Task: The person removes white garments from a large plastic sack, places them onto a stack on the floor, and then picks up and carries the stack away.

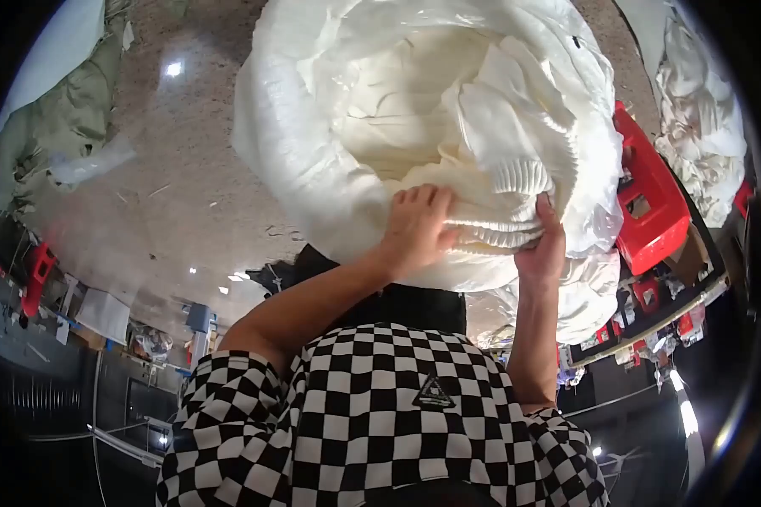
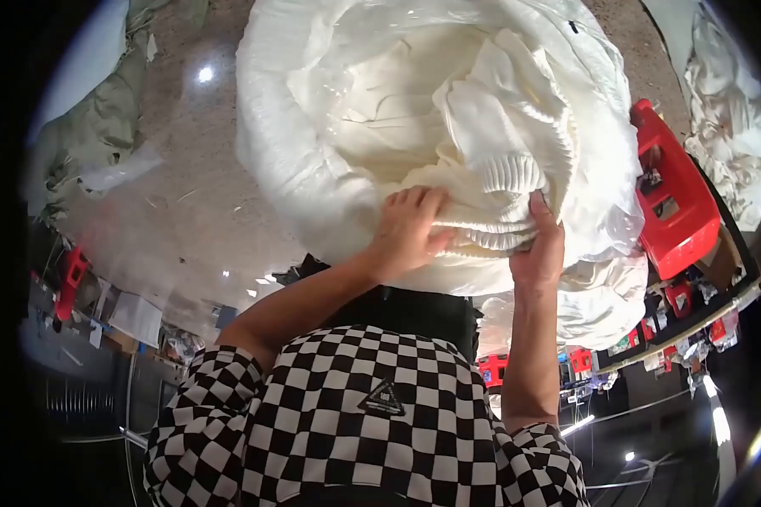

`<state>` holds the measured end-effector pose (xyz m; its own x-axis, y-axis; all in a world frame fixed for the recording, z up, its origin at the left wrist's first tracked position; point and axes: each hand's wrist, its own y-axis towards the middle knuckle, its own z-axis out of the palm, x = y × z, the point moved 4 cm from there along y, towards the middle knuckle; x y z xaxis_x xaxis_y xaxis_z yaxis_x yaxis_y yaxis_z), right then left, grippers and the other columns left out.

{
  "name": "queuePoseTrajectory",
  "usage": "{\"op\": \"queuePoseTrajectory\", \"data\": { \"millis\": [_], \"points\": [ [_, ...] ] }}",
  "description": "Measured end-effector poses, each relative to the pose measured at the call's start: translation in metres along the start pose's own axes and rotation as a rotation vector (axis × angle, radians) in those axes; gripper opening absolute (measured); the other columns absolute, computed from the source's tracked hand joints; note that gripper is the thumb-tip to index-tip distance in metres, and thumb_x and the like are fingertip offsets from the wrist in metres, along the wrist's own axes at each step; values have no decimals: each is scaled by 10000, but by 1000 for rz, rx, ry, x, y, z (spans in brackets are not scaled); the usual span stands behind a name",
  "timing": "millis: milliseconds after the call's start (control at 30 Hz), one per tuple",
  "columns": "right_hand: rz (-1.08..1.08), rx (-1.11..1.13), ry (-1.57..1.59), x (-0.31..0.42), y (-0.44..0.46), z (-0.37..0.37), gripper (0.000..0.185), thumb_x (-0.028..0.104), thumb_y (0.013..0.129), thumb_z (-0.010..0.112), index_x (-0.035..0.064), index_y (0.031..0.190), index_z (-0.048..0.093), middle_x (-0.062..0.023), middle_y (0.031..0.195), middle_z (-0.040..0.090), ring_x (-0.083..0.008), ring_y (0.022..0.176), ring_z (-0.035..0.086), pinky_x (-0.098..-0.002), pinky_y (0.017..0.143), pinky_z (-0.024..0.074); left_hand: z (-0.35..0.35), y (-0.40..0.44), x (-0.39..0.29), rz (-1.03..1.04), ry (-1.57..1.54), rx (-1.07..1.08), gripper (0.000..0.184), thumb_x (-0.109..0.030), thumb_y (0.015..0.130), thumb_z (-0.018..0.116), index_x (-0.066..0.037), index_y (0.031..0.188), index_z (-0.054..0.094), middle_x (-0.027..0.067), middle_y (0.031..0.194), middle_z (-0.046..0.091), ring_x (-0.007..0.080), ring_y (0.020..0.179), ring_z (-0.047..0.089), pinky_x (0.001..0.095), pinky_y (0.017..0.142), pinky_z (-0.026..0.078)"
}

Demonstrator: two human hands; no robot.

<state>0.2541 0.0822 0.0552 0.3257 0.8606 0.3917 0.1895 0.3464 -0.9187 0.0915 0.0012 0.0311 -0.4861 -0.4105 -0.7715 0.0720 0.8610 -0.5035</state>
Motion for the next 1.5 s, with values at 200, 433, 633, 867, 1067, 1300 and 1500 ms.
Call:
{"op": "queuePoseTrajectory", "data": {
  "millis": [200, 433, 633, 867, 1067, 1300, 1500],
  "points": [
    [2, 18, 125, 27, -44, -7, 360, 175, 853, 488, -9, 1162, 464, -108, 1091, 554, -219, 1000, 537, -367, 889, 418, 3, -23, -63, 34, -108, -45, 733, -300, 613, 707, -5, 1201, 382, 179, 1138, 439, 325, 1062, 425, 470, 851, 318],
    [-78, 54, 169, 49, -106, -15, 356, 164, 867, 453, 4, 1185, 439, -115, 1091, 542, -221, 988, 538, -376, 870, 429, 7, -21, -133, 280, -119, -236, 679, -169, 610, 679, -19, 1193, 365, 185, 1151, 416, 346, 1096, 392, 508, 912, 266],
    [-175, 30, 215, 66, -163, -30, 400, 133, 831, 477, 25, 1213, 427, -95, 1133, 531, -223, 1036, 517, -390, 909, 397, 11, -35, -114, 251, -104, -428, 419, -155, 639, 597, -51, 1036, 514, 114, 1027, 514, 290, 998, 476, 462, 854, 315],
    [-424, 54, 329, 86, -230, -83, 399, 123, 802, 497, 27, 1186, 456, -92, 1120, 542, -219, 1018, 533, -376, 880, 424, 5, -44, -147, 306, -113, -22, 368, -109, 583, 659, -91, 938, 563, 125, 822, 609, 310, 761, 589, 389, 675, 460],
    [-837, 41, 460, 114, -302, -169, 337, 143, 858, 442, -32, 1143, 472, -132, 1066, 569, -234, 957, 572, -388, 841, 463, -15, -97, -254, 422, -346, 226, 389, -55, 562, 667, -65, 936, 559, 158, 842, 619, 326, 778, 610, 374, 669, 491],
    [-1099, 127, 564, 122, -363, -318, 363, 200, 894, 378, -30, 1162, 461, -130, 1098, 555, -254, 1006, 544, -417, 909, 406, 55, -152, -361, 433, -290, 526, 356, -156, 619, 664, -81, 948, 553, 171, 796, 620, 348, 763, 602, 411, 667, 482],
    [-1211, -238, 680, 47, -379, -471, 421, 268, 908, 359, -22, 1203, 436, -132, 1169, 512, -260, 1055, 508, -417, 928, 380, 204, -200, -397, 465, -282, 894, 300, -226, 675, 662, -58, 880, 522, 190, 752, 602, 375, 752, 583, 427, 646, 465]
  ]
}}
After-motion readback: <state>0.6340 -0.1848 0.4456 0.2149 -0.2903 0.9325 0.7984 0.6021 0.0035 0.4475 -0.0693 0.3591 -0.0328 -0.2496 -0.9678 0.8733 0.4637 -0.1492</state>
